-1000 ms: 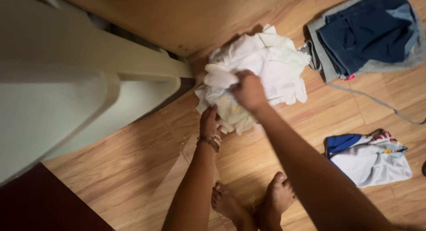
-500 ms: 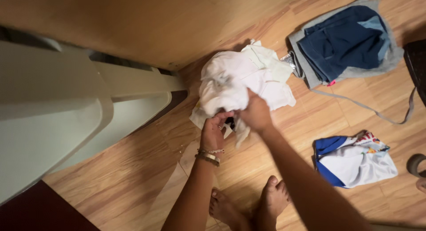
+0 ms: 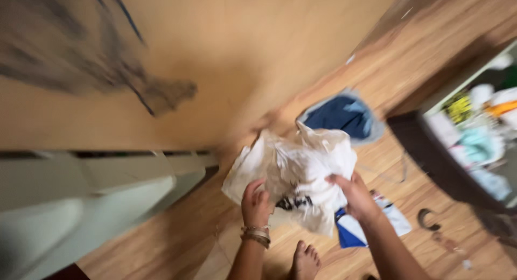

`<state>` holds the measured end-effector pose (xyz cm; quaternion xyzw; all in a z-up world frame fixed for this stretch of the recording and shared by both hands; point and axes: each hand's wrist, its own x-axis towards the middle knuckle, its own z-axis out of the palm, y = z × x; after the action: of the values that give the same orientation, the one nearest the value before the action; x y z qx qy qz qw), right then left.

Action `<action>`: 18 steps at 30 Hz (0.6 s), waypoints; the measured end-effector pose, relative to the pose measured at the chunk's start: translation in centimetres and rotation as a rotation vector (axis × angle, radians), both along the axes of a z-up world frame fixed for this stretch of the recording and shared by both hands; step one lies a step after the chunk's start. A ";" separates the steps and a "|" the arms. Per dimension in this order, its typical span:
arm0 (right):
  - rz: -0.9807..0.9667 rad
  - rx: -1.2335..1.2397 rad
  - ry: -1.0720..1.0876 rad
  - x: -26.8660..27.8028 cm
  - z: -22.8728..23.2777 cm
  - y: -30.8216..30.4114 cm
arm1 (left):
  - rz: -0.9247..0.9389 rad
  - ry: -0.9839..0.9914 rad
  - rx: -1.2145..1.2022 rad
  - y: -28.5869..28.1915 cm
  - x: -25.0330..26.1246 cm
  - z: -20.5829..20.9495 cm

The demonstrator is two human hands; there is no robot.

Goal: The person folds various garments including pink pants, beige shorts, jeans, and white shirts, then places them neatly into a drawer. The person also briefly opens another drawer containing miscellaneous items.

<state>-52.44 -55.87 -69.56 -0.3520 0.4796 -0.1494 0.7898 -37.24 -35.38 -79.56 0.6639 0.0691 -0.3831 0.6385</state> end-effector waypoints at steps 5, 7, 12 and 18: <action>-0.145 0.053 -0.058 -3.5 13.4 1.0 | 0.148 0.885 0.122 -1.7 -3.9 8.8; -0.181 0.046 -0.093 -5.1 18.7 1.4 | 0.178 1.082 0.158 -2.1 -5.9 12.8; -0.265 0.057 -0.169 -9.3 29.1 2.5 | 0.145 1.191 -0.061 -3.3 -7.7 19.2; -0.297 -0.112 -0.235 -11.3 37.3 0.3 | 0.356 0.624 0.103 -5.7 -4.5 26.9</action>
<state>-63.77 -55.57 -32.23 -0.3008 0.4217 -0.3306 0.7889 -41.73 -41.10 -52.66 0.5239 0.3945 -0.4460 0.6091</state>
